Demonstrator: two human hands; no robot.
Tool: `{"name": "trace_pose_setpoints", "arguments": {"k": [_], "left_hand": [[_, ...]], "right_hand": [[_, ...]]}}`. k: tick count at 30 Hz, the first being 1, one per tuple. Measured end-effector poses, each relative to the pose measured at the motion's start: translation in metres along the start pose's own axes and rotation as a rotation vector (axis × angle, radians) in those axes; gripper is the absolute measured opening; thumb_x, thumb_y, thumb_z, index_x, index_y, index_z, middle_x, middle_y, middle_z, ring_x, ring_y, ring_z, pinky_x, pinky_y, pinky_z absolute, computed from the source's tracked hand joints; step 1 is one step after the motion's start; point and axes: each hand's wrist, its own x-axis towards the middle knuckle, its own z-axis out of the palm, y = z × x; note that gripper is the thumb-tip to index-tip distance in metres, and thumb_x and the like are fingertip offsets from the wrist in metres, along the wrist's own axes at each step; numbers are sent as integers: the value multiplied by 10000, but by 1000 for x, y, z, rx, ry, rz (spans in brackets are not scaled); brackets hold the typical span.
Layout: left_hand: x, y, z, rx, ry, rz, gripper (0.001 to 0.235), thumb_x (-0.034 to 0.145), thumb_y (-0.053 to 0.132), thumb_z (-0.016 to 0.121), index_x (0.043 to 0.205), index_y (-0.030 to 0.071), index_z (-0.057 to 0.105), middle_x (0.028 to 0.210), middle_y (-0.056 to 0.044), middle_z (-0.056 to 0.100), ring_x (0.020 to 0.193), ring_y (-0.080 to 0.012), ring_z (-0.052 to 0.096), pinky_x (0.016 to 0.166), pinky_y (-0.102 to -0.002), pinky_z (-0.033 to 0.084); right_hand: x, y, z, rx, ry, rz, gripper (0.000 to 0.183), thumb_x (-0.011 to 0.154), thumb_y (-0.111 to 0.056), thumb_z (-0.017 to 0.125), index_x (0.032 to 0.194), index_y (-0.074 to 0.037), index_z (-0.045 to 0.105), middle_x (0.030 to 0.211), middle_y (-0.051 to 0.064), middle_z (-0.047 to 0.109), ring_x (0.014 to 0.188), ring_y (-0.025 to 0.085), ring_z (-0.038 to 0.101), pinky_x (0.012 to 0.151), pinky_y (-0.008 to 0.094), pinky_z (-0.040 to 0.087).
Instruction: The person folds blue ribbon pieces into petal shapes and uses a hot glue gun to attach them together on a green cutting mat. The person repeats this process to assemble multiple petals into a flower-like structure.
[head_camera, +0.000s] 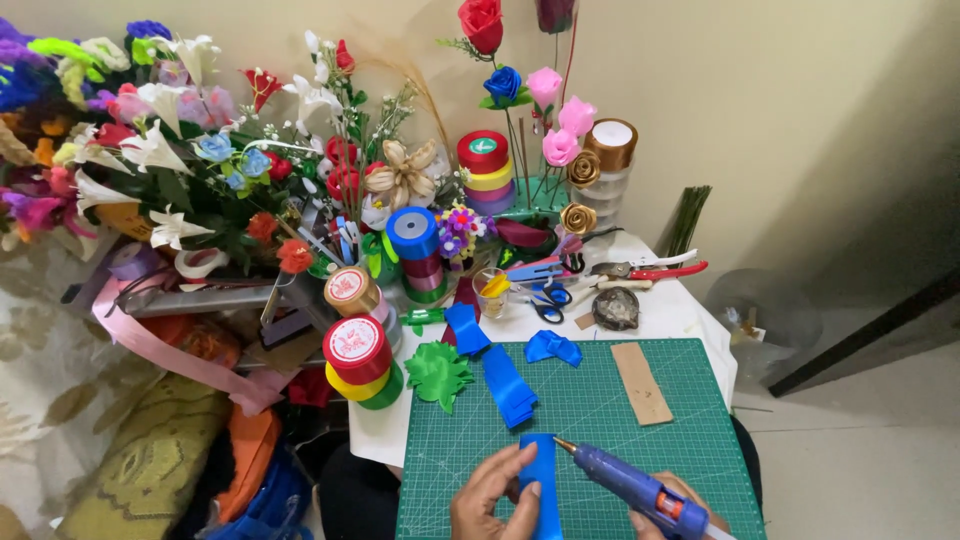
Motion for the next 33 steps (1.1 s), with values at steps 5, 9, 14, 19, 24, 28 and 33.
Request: {"name": "trace_pose_setpoints", "arguments": {"k": [5,9,14,19,24,28,33], "left_hand": [[-1,3,0,17,-22,-19,388,797,197,805,1184,212,843,1188,-58,820,627,-88,696,581,-263,606],[-3,6,0,5,-22,-82,390,793,196,799,1178,220,853,1200,-52,821,699,-100,731,624,-272,618],[-3,5,1,2,-35,-76,388,800,198,792,1184,220,845,1225,-59,815,748,-105,771,629,-258,641],[-4,8,0,-2,-49,-134,397,799,182,807,1189,235,851,1236,-43,816,745,-106,763,652,-270,642],[-6,7,3,-3,-24,-123,411,780,148,814,1180,234,853,1220,-46,824,715,-104,757,624,-260,646],[-6,6,4,-1,-25,-126,411,780,146,812,1180,231,853,1235,-50,819,767,-111,790,662,-262,662],[-6,8,3,16,-31,-121,409,778,153,814,1178,228,853,1231,-49,821,801,-113,803,680,-257,670]], "right_hand": [[21,49,16,180,183,-320,196,753,-120,885,883,-61,751,643,106,611,513,250,522,627,356,424],[2,35,14,233,183,-408,115,744,-84,853,794,-51,755,552,98,555,459,230,461,546,336,383],[1,29,14,235,179,-341,116,747,-61,849,807,-41,752,566,108,549,468,244,462,563,344,387],[0,27,12,234,178,-236,122,751,-27,843,826,-27,746,587,125,540,483,265,463,589,357,392],[1,30,18,95,282,-265,195,701,-131,859,870,-76,777,669,98,661,554,244,569,646,336,481],[12,32,9,-36,196,-167,234,717,-223,886,909,-123,795,702,85,695,592,228,626,696,324,518],[20,48,7,214,141,-302,182,732,-108,887,844,-52,755,619,118,612,497,249,519,581,347,433]]}}
